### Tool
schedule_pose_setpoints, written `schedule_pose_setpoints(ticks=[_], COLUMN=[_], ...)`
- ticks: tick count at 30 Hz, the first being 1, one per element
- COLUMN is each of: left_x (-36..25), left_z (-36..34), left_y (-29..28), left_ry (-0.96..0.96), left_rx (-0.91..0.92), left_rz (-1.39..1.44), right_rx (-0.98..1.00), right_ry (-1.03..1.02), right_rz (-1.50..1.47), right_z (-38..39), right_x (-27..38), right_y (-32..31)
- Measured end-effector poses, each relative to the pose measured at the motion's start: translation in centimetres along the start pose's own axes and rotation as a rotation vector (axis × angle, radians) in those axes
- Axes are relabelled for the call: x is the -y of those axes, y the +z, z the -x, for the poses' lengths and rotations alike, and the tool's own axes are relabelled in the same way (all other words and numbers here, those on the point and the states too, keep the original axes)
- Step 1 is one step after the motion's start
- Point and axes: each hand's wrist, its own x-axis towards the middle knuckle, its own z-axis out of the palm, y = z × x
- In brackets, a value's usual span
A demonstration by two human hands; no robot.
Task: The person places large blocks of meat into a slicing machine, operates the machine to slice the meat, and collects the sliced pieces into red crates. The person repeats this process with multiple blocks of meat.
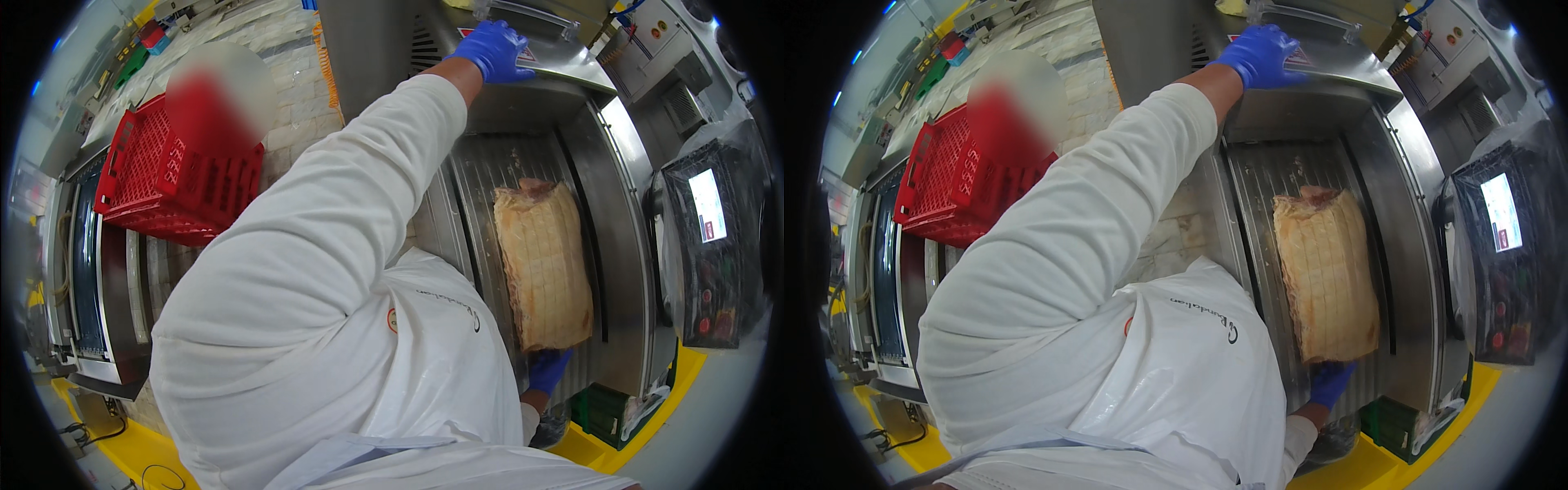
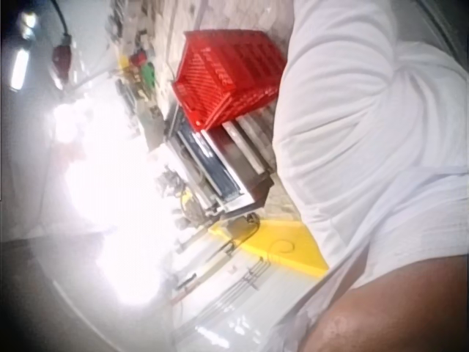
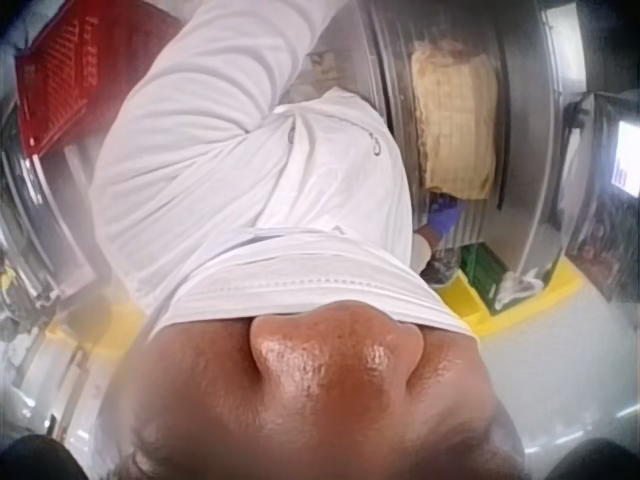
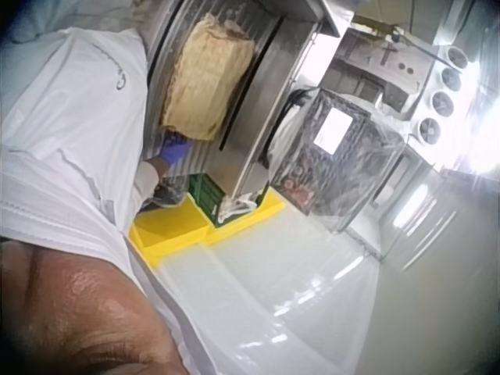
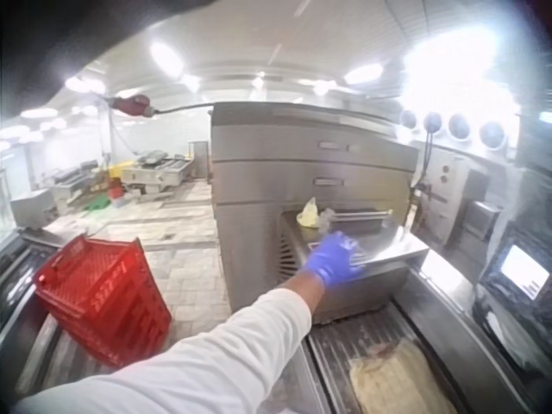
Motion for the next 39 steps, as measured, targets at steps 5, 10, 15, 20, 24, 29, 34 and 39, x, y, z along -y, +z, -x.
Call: schedule_pose_setpoints(ticks=[5, 10, 15, 20, 24, 29, 34, 39], left_x=[0.0, -0.2, -0.2, -0.2, -0.2, -0.2, -0.7, -0.5], left_z=[0.0, -0.1, 0.0, 0.1, -0.3, 0.0, 0.2, -0.5], left_y=[-0.5, -0.4, -0.4, -0.2, -0.2, -0.3, -1.2, -2.4], left_ry=[-0.005, -0.003, -0.009, -0.039, -0.026, -0.038, -0.032, 0.001], left_rx=[0.039, 0.048, 0.032, 0.013, 0.04, 0.035, 0.02, 0.149], left_rz=[-0.011, -0.009, -0.016, -0.016, 0.009, 0.0, -0.001, 0.098], right_rx=[0.042, 0.018, -0.001, 0.007, 0.014, 0.016, -0.009, -0.003], right_ry=[-0.017, 0.02, 0.03, 0.01, 0.007, 0.004, 0.007, -0.014], right_rz=[0.017, -0.046, -0.035, -0.025, -0.029, -0.021, -0.034, -0.016], right_z=[0.8, 0.3, 1.1, 0.6, -0.8, -0.8, -0.4, 0.3], right_x=[0.3, 0.4, 0.9, 0.5, -0.1, 0.0, 0.0, 0.4], right_y=[1.8, 1.2, 2.6, 1.8, -0.6, -0.4, 0.0, 1.2])
